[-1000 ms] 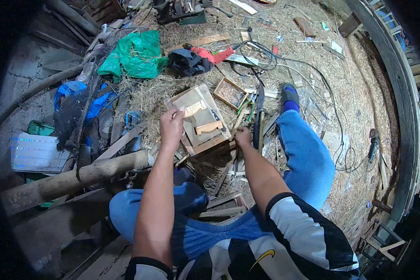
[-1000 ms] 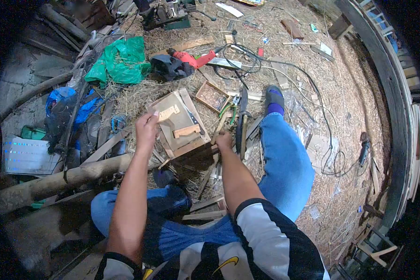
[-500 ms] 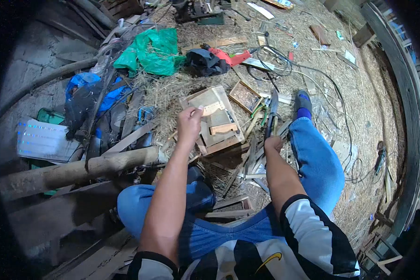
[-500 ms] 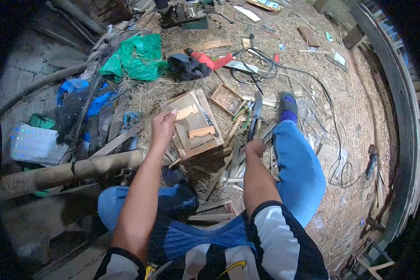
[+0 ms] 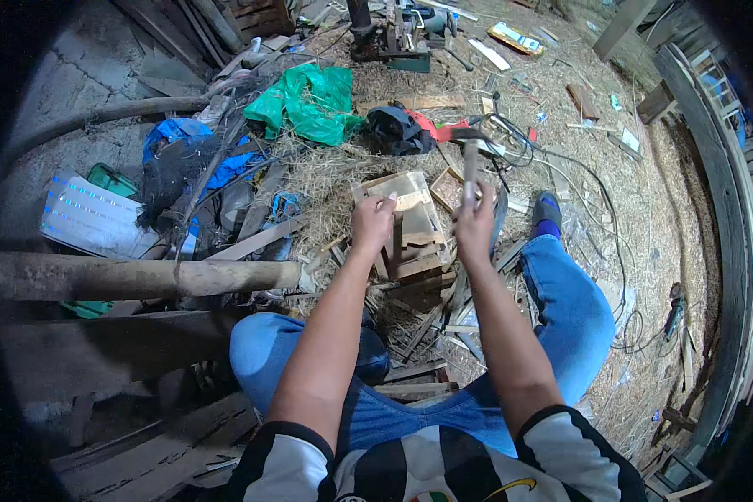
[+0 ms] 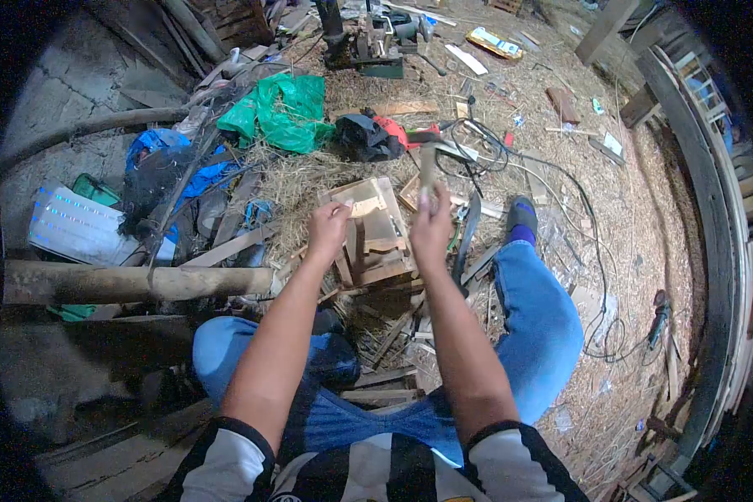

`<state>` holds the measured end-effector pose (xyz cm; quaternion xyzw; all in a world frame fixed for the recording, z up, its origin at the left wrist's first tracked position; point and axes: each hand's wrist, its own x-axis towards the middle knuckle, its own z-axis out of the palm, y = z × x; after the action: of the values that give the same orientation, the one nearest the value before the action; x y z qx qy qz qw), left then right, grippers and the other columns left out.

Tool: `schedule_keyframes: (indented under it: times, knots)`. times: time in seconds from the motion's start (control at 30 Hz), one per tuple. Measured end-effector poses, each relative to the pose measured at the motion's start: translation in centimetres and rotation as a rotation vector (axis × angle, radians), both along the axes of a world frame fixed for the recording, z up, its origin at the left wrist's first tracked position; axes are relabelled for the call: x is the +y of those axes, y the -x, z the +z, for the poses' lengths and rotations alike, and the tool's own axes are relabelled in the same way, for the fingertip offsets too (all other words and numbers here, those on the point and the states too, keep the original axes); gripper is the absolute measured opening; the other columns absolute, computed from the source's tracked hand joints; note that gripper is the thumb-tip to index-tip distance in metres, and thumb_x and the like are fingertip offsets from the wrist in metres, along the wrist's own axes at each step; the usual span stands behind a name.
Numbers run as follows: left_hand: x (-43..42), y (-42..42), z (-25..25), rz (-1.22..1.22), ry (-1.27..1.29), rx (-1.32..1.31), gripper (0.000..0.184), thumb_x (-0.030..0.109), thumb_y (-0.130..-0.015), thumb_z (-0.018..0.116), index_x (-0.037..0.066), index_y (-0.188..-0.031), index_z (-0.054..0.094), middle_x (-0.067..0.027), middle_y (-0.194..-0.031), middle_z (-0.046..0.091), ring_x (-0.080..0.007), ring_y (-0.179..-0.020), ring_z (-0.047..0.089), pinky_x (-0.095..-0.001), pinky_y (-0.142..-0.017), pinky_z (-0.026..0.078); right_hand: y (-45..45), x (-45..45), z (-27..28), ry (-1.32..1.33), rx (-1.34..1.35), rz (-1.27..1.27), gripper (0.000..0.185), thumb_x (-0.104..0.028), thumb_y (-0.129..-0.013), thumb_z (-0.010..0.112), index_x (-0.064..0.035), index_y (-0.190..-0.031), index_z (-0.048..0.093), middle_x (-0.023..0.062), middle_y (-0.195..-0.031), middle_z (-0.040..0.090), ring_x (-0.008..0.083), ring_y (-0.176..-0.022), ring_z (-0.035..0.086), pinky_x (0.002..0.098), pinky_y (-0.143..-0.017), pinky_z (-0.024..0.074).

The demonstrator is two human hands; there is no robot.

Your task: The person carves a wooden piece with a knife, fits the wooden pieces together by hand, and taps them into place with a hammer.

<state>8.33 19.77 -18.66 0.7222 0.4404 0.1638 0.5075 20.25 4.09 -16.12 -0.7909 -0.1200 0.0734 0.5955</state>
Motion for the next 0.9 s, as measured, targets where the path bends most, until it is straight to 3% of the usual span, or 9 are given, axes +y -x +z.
schedule_keyframes:
  times: [0.07,0.1,0.27,0.33,0.43,0.5,0.7,0.8,0.9]
  knots:
    - [0.1,-0.1,-0.9,0.020,-0.170,-0.174,0.032,0.029,-0.093,0.066,0.003,-0.074,0.064,0.0034,-0.056,0.048,-0.0083,-0.045,0.044,-0.0295,-0.043,0.033,4.0,0.3,3.3,-0.181,0.198,0.150,0.045,-0.017,-0.105,0.050,-0.0121,-0.148,0.041,0.0024,-0.069,0.055,0.0061,-0.050,0.046,0.0233,-0.043,0.0388]
    - [0.2,-0.1,-1.4,0.022,-0.175,-0.180,0.032,0.029,-0.093,0.066,0.003,-0.074,0.064,0.0034,-0.056,0.048,-0.0083,-0.045,0.044,-0.0295,-0.043,0.033,6.0,-0.1,4.0,-0.241,0.263,0.194,0.050,-0.017,-0.105,0.050,-0.0151,-0.153,0.037,0.0010,-0.068,0.054,0.0048,-0.046,0.044,0.0214,-0.040,0.0358]
    - [0.6,0.0,-1.9,-0.013,-0.055,-0.190,0.030,0.025,-0.093,0.063,0.002,-0.074,0.064,0.0011,-0.056,0.050,-0.0103,-0.044,0.045,-0.0313,-0.043,0.033,10.9,-3.6,1.7,-0.147,0.170,0.242,0.053,-0.014,-0.105,0.050,-0.0179,-0.155,0.036,0.0028,-0.091,0.065,0.0047,-0.052,0.046,0.0212,-0.043,0.0385]
    - [0.1,0.2,-1.4,-0.010,-0.070,-0.193,0.030,0.026,-0.093,0.063,0.002,-0.074,0.064,0.0008,-0.056,0.050,-0.0107,-0.044,0.045,-0.0316,-0.043,0.033,11.4,-4.1,3.2,-0.080,0.345,0.224,0.049,-0.009,-0.103,0.051,-0.0117,-0.151,0.043,0.0095,-0.127,0.065,0.0089,-0.063,0.053,0.0262,-0.060,0.0499]
    - [0.1,0.0,-0.6,-0.013,-0.100,-0.157,0.030,0.026,-0.093,0.063,0.002,-0.075,0.065,0.0004,-0.055,0.050,-0.0114,-0.045,0.046,-0.0318,-0.044,0.034,11.4,-3.9,3.5,-0.015,0.255,0.234,0.049,-0.011,-0.104,0.051,-0.0130,-0.152,0.042,0.0109,-0.121,0.067,0.0095,-0.063,0.052,0.0282,-0.060,0.0502]
    - [0.2,0.1,-0.4,-0.019,-0.053,-0.114,0.035,0.029,-0.089,0.063,-0.004,-0.081,0.071,-0.0246,-0.073,0.066,-0.0394,-0.073,0.067,-0.0450,-0.068,0.050,11.2,-3.9,3.1,0.010,0.280,0.258,0.049,-0.013,-0.104,0.052,-0.0143,-0.152,0.043,0.0116,-0.116,0.069,0.0099,-0.062,0.053,0.0291,-0.060,0.0504]
    - [0.0,0.1,0.2,-0.009,-0.057,-0.103,0.036,0.030,-0.090,0.062,-0.004,-0.082,0.072,-0.0240,-0.074,0.067,-0.0389,-0.073,0.068,-0.0446,-0.068,0.050,11.0,-3.9,2.3,-0.006,0.294,0.297,0.051,-0.013,-0.105,0.052,-0.0163,-0.154,0.039,0.0055,-0.122,0.064,0.0043,-0.062,0.047,0.0221,-0.055,0.0453]
    - [-0.1,0.1,0.8,-0.016,-0.176,-0.119,0.036,0.031,-0.090,0.063,-0.004,-0.084,0.073,-0.0245,-0.075,0.068,-0.0392,-0.074,0.068,-0.0450,-0.069,0.051,10.4,-3.9,1.6,0.085,0.124,0.304,0.049,-0.016,-0.102,0.054,-0.0120,-0.150,0.044,0.0197,-0.133,0.062,0.0263,-0.105,0.068,0.0354,-0.088,0.0525]
    - [-0.2,0.2,1.1,-0.012,-0.179,-0.129,0.037,0.032,-0.090,0.063,-0.003,-0.085,0.073,-0.0248,-0.075,0.068,-0.0395,-0.075,0.069,-0.0454,-0.069,0.051,10.2,-4.0,2.7,0.099,0.167,0.311,0.049,-0.016,-0.102,0.055,-0.0104,-0.149,0.044,0.0231,-0.143,0.053,0.0317,-0.133,0.053,0.0366,-0.102,0.0456]
